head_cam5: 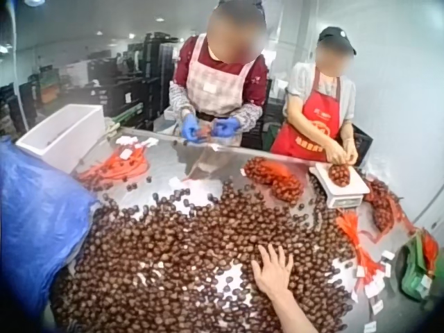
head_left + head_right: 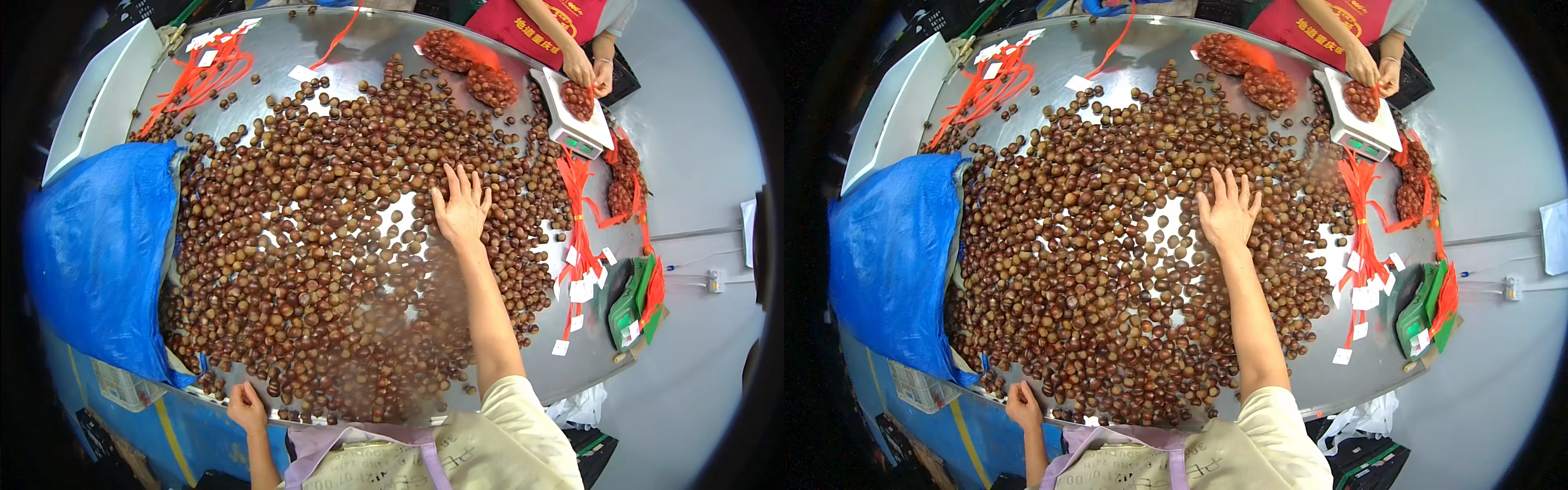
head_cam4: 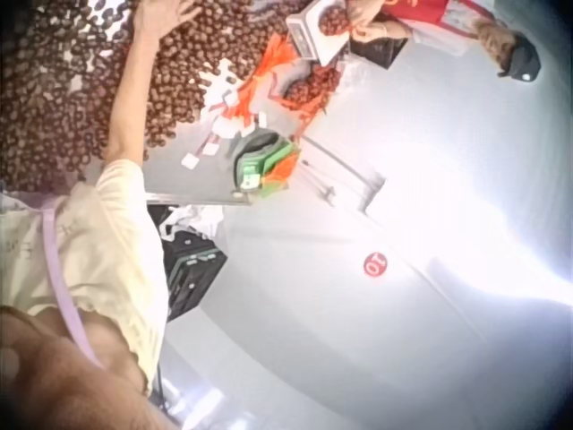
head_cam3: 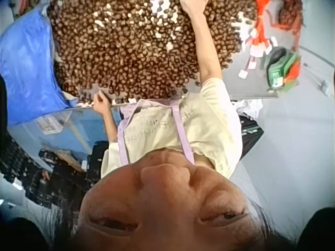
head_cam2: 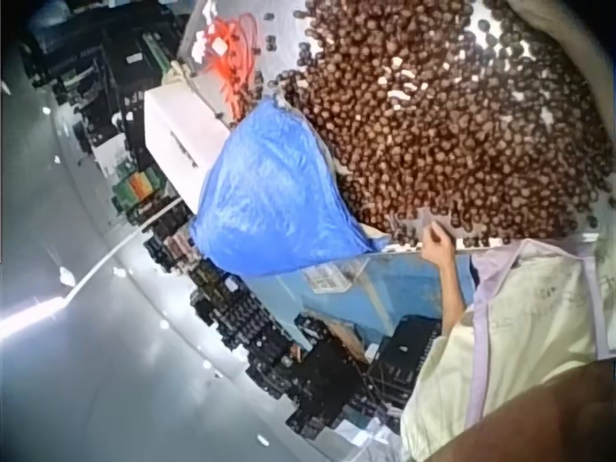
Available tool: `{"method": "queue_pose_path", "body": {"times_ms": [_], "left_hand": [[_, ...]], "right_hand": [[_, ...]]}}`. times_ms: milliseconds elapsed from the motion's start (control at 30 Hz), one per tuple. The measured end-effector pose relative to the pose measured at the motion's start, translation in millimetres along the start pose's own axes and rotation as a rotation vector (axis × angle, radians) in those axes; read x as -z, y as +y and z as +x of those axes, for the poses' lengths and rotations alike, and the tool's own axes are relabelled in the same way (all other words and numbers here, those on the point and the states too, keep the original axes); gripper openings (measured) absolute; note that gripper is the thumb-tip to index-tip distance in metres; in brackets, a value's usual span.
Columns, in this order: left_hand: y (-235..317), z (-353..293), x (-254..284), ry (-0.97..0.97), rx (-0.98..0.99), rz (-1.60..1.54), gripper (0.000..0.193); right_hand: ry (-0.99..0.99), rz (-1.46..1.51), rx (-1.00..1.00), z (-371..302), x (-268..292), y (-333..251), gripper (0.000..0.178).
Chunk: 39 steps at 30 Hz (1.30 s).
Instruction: The person spreads and sorts chestnuts on a large metal table, moving them by hand to separate and organize them. Another person wearing blue gloves also handles chestnuts nearby, and a third person weighs chestnuts on a digital scale.
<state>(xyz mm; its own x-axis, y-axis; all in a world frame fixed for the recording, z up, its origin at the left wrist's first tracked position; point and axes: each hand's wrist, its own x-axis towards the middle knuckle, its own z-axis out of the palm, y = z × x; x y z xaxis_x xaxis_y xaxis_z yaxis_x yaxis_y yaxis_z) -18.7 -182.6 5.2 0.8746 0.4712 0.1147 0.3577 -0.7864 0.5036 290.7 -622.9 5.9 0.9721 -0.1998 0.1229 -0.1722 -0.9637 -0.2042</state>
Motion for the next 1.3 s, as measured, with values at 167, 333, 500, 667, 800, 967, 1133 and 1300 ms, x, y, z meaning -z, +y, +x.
{"method": "queue_pose_path", "body": {"times_ms": [167,333,500,667,800,967,1133,1300], "left_hand": [[-5.7,-2.0,-3.4,-0.008,-0.011,-0.007,0.026],[-11.7,-2.6,-2.5,-0.011,-0.051,0.002,0.025],[-4.0,-0.5,-1.8,0.008,-0.037,-0.006,0.024],[-5.3,0.0,-2.9,0.003,-0.014,0.011,0.023],[-1.6,-0.3,0.7,-0.001,0.003,0.003,0.023],[-3.6,-1.3,-1.0,-0.005,0.024,0.003,0.024],[-0.3,0.3,-2.6,0.004,0.03,0.001,0.024],[-1.7,-1.6,-1.8,0.001,0.023,-0.003,0.023]], "right_hand": [[0.007,-0.013,0.018,-0.5,1.0,-1.2,0.057],[-0.012,-0.022,0.017,-1.2,-0.7,-3.4,0.056],[-0.001,-0.03,0.022,-0.3,-0.4,-4.2,0.056],[-0.088,-0.012,0.012,2.2,5.0,-5.2,0.057],[0.001,-0.094,0.04,11.3,12.8,-46.6,0.066],[-0.149,0.098,0.331,29.7,8.2,-149.7,0.067],[0.015,0.208,0.571,44.8,-34.0,-206.3,0.063],[-0.097,0.216,0.493,54.3,-51.6,-193.8,0.04]]}}
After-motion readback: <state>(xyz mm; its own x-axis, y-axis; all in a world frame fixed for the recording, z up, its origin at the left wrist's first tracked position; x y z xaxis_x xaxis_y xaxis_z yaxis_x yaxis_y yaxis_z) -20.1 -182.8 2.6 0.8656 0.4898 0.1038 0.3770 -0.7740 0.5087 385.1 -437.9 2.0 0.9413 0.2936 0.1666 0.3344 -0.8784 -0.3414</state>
